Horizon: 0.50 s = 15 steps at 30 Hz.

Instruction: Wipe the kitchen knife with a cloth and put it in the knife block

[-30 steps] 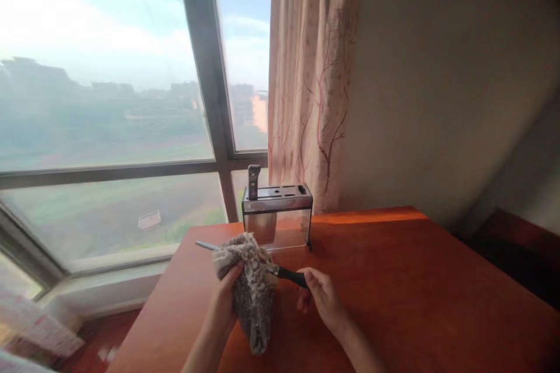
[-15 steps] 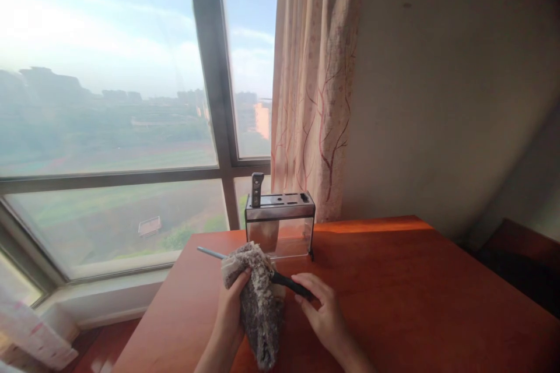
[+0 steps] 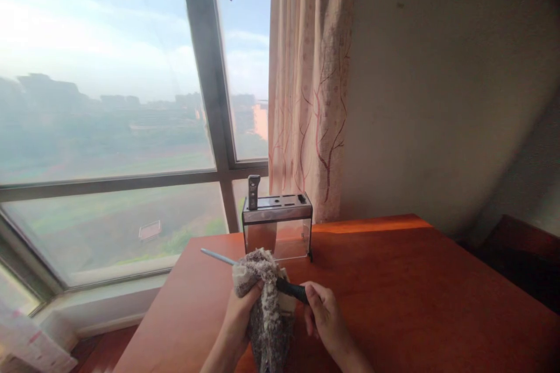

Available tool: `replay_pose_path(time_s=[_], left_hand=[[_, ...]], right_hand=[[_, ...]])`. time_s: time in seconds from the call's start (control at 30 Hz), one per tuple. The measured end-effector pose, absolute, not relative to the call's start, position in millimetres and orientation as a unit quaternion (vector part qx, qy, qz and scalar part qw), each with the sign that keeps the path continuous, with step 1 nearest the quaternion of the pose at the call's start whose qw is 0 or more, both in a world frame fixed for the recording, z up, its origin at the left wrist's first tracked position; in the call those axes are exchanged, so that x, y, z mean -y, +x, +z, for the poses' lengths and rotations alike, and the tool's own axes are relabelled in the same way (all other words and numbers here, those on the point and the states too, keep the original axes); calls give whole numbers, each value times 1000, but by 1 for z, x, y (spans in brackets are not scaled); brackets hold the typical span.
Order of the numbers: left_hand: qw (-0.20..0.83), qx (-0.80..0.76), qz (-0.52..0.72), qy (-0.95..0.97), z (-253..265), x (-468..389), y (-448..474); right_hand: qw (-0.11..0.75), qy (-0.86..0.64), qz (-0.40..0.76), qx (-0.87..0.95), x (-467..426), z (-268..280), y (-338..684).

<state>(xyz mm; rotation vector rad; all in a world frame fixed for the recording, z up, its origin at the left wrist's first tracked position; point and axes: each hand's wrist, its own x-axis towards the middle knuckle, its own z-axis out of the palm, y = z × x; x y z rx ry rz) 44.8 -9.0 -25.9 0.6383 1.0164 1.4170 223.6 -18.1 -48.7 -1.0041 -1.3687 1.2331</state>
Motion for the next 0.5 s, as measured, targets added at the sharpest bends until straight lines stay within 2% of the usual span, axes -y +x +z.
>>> replay_pose_path(time_s=[0.13,0.33,0.5], left_hand=[[579,-446,619,288,-27,6,41],[576,-450,625,273,-27,3,36],[580,-447,632,252,-23,4,35]], right_hand=[[501,-409,484,590,17,-47,221],[534,-380,308,690,18,-47,220],[521,-340,250,741,17,-47,222]])
